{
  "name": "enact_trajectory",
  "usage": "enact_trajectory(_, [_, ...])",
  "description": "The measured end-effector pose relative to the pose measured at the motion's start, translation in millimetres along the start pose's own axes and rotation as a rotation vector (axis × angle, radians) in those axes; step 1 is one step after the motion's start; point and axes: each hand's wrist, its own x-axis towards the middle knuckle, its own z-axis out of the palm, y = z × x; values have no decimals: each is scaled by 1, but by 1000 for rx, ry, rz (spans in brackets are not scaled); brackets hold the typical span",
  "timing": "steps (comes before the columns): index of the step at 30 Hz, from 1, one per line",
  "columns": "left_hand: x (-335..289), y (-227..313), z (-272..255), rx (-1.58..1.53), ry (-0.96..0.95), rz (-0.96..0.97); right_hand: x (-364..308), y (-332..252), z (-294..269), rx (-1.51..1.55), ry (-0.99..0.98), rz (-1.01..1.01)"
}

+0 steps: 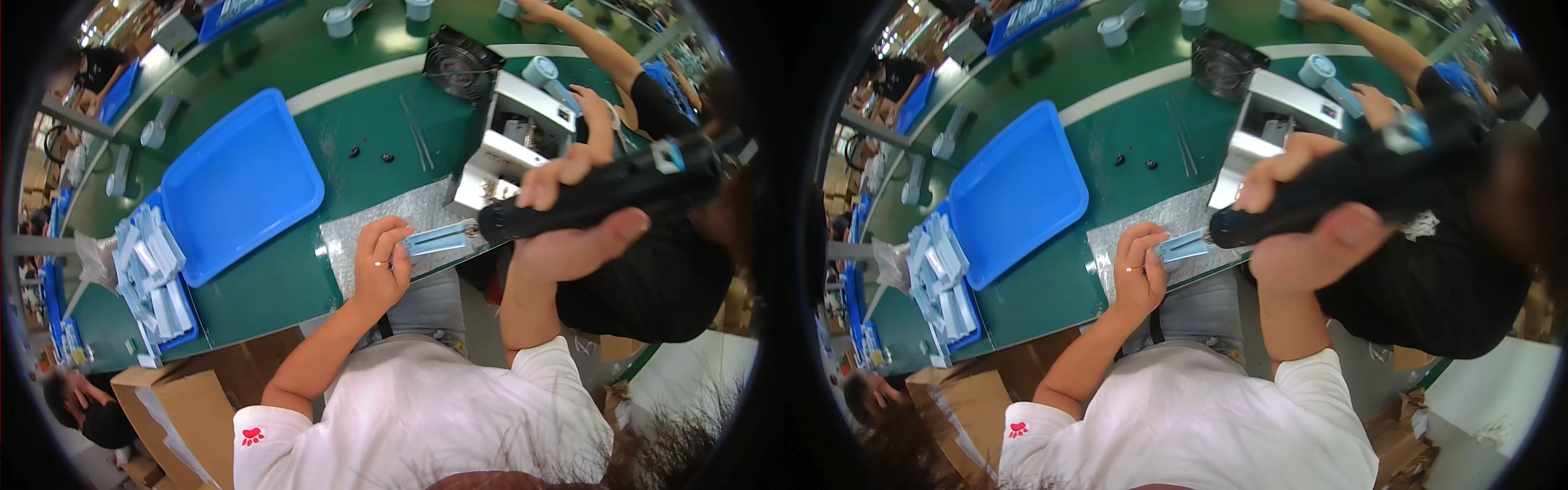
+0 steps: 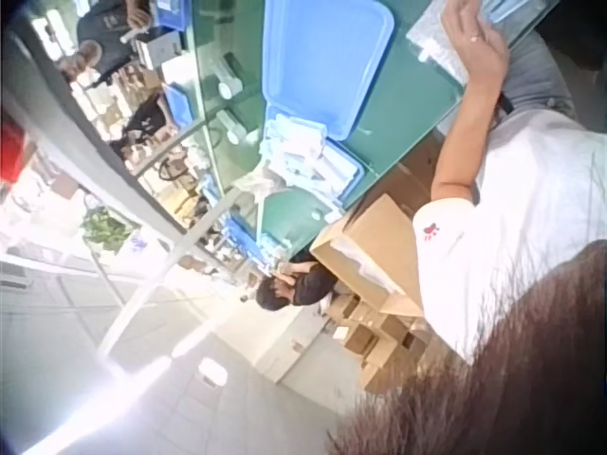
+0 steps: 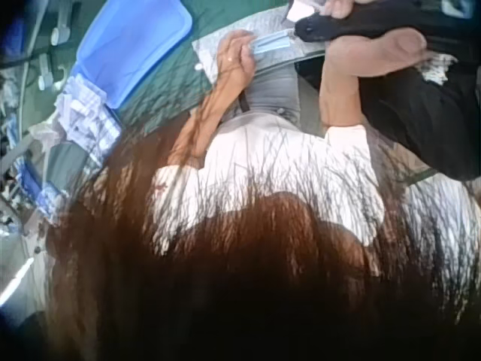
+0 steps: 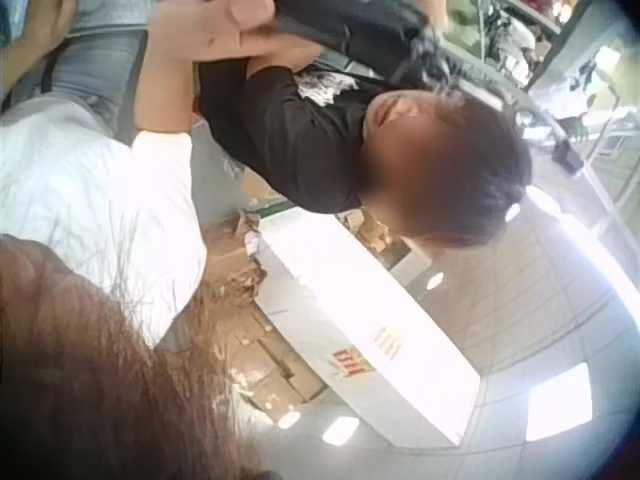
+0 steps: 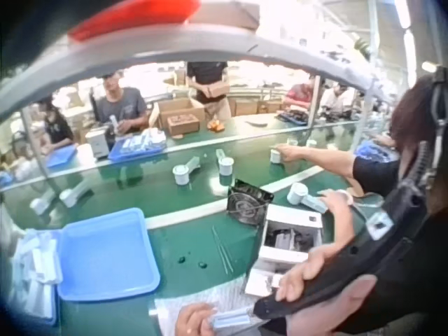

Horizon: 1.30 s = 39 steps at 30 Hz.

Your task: The person uses a handheld power tool to drive screws into small light-blue plastic casings at a green workbench. They repeatedly pick up a casing, position it, fasten it with the tool, and place the finished unit into a blue tray. The person also briefly moves the tray and handles a small black component on the table.

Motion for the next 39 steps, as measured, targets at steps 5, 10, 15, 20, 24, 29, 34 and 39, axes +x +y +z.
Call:
enact_trajectory(5, [2, 4, -2, 26, 42, 11, 13, -10, 14, 32, -146, -115])
enact_trajectory(10, [-1, 10, -1, 11, 38, 27, 46, -53, 7, 58, -251, -61])
enact_trajectory(15, [2, 10, 0, 17, 37, -13, 60, -70, 10, -16, -273, -13])
enact_trajectory(20, [-5, -8, 5, -120, 137, -178, 55, -38, 3, -166, -256, -78])
enact_trajectory(24, [-2, -2, 5, -158, 99, -198, 68, -4, -13, -314, -247, -168])
enact_trajectory(29, [-5, -9, 7, -154, 78, -220, 77, 7, -20, -227, -233, -47])
enact_trajectory(34, [-7, -8, 3, -163, 81, -223, 68, 6, -18, -187, -258, -44])
enact_trajectory(39, [-5, -11, 4, -121, 67, -168, 61, 11, -26, -156, -219, -95])
